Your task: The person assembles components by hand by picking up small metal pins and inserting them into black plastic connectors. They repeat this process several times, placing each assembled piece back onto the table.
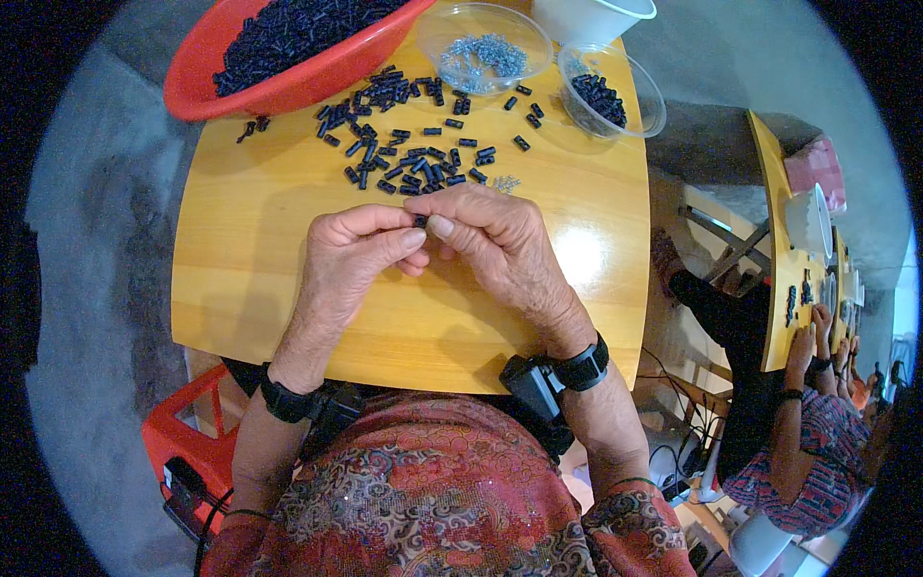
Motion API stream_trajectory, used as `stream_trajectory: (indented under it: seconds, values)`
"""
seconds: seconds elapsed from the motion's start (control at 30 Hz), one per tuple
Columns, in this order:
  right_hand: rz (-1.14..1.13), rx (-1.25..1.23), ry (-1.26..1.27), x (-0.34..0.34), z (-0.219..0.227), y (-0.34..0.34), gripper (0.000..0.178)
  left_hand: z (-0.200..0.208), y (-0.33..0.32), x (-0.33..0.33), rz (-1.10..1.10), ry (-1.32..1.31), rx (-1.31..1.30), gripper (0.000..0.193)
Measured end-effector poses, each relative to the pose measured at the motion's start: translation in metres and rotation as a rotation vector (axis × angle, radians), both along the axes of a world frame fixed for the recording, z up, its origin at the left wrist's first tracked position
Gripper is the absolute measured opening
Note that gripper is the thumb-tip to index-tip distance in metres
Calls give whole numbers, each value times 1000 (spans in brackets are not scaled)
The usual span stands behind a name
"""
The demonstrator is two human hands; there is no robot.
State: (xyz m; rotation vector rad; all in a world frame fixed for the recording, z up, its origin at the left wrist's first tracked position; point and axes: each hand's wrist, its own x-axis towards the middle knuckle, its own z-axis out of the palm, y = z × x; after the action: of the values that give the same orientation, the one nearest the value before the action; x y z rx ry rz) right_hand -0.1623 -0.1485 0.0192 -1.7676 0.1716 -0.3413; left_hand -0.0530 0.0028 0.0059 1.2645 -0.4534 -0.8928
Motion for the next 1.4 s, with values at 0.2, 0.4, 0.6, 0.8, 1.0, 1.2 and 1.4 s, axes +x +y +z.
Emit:
stream_trajectory:
  seconds: [0.2, 0.4, 0.6, 0.8, 1.0, 1.2, 1.4]
  values:
    - [-3, 215, 51, -1, 4, 0, 24, 1, 1, -1, -2, 32, -38, 18]
    - [-93, 202, 54, 0, 6, 4, 20, 3, 1, -1, -17, 61, 6, 19]
    - [-99, 193, 49, 0, 3, 4, 12, 1, 0, -1, -41, 42, 7, 19]
    - [-64, 162, 66, 1, 3, 2, 12, 1, 0, -2, -55, 17, 13, 19]
    - [-40, 119, 94, 0, 8, -1, 13, 0, -1, -4, -60, -22, 28, 18]
    - [-11, 137, 120, 1, 3, -1, 7, -6, -1, -5, -29, -258, 32, 8]
    - [28, 135, 152, 3, -7, -4, 5, -13, -4, -7, 88, -810, 26, 12]
